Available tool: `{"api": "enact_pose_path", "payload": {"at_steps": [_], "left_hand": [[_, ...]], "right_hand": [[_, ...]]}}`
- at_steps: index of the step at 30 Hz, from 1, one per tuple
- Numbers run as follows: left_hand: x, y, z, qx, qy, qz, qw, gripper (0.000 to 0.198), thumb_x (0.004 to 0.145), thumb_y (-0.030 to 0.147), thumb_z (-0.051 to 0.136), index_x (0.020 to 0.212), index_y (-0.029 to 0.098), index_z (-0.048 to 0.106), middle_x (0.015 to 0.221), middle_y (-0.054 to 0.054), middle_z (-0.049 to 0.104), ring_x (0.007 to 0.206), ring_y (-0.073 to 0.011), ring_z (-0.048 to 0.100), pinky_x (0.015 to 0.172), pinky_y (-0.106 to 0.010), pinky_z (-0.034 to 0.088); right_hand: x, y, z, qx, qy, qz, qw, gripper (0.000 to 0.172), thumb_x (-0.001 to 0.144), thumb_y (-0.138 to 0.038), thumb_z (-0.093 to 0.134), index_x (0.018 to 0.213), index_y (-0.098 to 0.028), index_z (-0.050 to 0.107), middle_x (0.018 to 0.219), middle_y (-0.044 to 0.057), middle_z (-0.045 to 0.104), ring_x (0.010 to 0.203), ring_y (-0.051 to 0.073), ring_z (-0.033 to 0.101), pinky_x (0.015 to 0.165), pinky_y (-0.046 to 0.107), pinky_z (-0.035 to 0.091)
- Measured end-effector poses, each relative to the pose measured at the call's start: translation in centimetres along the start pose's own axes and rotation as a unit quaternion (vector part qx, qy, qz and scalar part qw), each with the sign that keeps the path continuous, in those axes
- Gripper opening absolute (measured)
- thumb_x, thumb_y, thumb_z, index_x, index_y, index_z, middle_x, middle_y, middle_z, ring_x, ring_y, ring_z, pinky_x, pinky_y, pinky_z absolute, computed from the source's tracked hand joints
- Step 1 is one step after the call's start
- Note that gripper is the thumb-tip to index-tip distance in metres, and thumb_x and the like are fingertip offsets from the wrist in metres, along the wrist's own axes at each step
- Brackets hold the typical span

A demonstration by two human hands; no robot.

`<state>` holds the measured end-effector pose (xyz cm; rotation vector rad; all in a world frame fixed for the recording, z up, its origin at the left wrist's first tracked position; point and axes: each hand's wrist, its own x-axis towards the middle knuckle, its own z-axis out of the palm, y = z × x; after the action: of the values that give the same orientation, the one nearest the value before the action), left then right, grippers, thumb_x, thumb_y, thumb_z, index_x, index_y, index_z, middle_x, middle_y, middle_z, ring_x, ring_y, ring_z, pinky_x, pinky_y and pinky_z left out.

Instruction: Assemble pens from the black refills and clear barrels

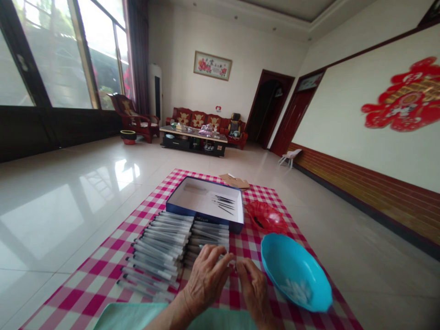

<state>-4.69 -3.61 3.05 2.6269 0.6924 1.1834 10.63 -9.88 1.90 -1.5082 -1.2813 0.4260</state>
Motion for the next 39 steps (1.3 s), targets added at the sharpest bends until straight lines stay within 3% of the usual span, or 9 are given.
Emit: {"api": "enact_pose_path", "payload": {"at_steps": [4,6,13,16,19,22,25,28,39], "left_hand": [[-0.4,-0.2,0.6,-0.122,0.055,-0.105,0.985,0.022,0.091,0.026,0.045,0.082,0.018,0.064,0.073,-0.004,0.059,0.070,-0.0172,0.054,0.067,-0.030,0.042],[-0.4,-0.4,1.1,-0.227,0.060,-0.196,0.952,0.024,0.091,0.032,0.047,0.092,0.018,0.066,0.069,-0.002,0.059,0.065,-0.0157,0.055,0.063,-0.027,0.043],[0.8,-0.6,1.3,-0.646,0.081,-0.355,0.671,0.033,0.080,0.045,0.062,0.095,0.015,0.062,0.078,-0.004,0.063,0.061,-0.0144,0.057,0.051,-0.024,0.045],[0.9,-0.9,1.2,-0.702,0.097,-0.362,0.605,0.035,0.078,0.039,0.066,0.102,0.014,0.062,0.071,0.000,0.059,0.059,-0.0115,0.055,0.053,-0.023,0.044],[0.7,-1.4,1.3,-0.696,0.093,-0.361,0.614,0.042,0.079,0.037,0.066,0.113,0.013,0.058,0.063,0.004,0.053,0.049,-0.0058,0.045,0.048,-0.018,0.038],[0.4,-1.8,1.6,-0.656,0.062,-0.352,0.665,0.054,0.083,0.039,0.062,0.128,0.015,0.049,0.062,0.005,0.051,0.044,-0.0039,0.035,0.041,-0.016,0.027],[0.2,-1.9,1.8,-0.609,0.023,-0.343,0.714,0.059,0.085,0.045,0.057,0.134,0.013,0.044,0.060,0.005,0.050,0.042,-0.0039,0.032,0.039,-0.017,0.023],[0.2,-1.8,1.8,-0.590,-0.008,-0.334,0.735,0.063,0.085,0.049,0.055,0.132,0.010,0.046,0.055,0.006,0.045,0.041,-0.0041,0.028,0.039,-0.018,0.020],[0.0,-1.8,2.3,-0.548,-0.046,-0.282,0.786,0.053,0.088,0.047,0.050,0.125,0.011,0.055,0.055,0.005,0.045,0.045,-0.0057,0.030,0.042,-0.018,0.023]], "right_hand": [[-0.1,-0.1,-0.2,0.050,0.045,0.071,0.995,0.034,0.086,-0.049,0.047,0.072,-0.022,0.062,0.071,0.002,0.065,0.069,0.019,0.059,0.068,0.027,0.047],[-0.3,-0.3,0.1,0.098,0.021,0.097,0.990,0.034,0.086,-0.049,0.047,0.075,-0.022,0.063,0.075,0.003,0.067,0.071,0.019,0.060,0.070,0.028,0.048],[-1.3,-2.7,1.8,0.128,-0.107,0.089,0.982,0.046,0.093,-0.048,0.034,0.072,-0.019,0.064,0.064,0.003,0.063,0.061,0.017,0.057,0.059,0.026,0.044],[-1.1,-3.8,1.0,0.053,-0.087,0.053,0.993,0.035,0.091,-0.042,0.041,0.085,-0.019,0.067,0.070,0.003,0.065,0.064,0.017,0.058,0.058,0.025,0.044],[-0.2,-3.8,-1.4,-0.043,-0.029,-0.017,0.999,0.021,0.086,-0.033,0.051,0.091,-0.021,0.068,0.082,0.005,0.068,0.074,0.019,0.062,0.067,0.026,0.047],[1.0,-2.5,-5.3,-0.200,0.003,-0.048,0.979,0.019,0.084,-0.027,0.051,0.089,-0.021,0.069,0.085,0.006,0.068,0.080,0.020,0.063,0.072,0.026,0.048],[2.1,-0.3,-9.6,-0.449,-0.062,0.059,0.890,0.024,0.085,-0.024,0.048,0.093,-0.020,0.069,0.095,0.008,0.067,0.087,0.019,0.064,0.078,0.027,0.046],[2.5,1.6,-12.4,-0.528,-0.087,0.132,0.834,0.021,0.079,-0.025,0.055,0.085,-0.015,0.072,0.089,0.014,0.069,0.085,0.026,0.065,0.071,0.032,0.046],[3.5,3.4,-12.6,-0.566,-0.127,0.184,0.794,0.015,0.071,-0.019,0.054,0.067,-0.019,0.069,0.078,0.011,0.072,0.081,0.028,0.068,0.063,0.032,0.044]]}}
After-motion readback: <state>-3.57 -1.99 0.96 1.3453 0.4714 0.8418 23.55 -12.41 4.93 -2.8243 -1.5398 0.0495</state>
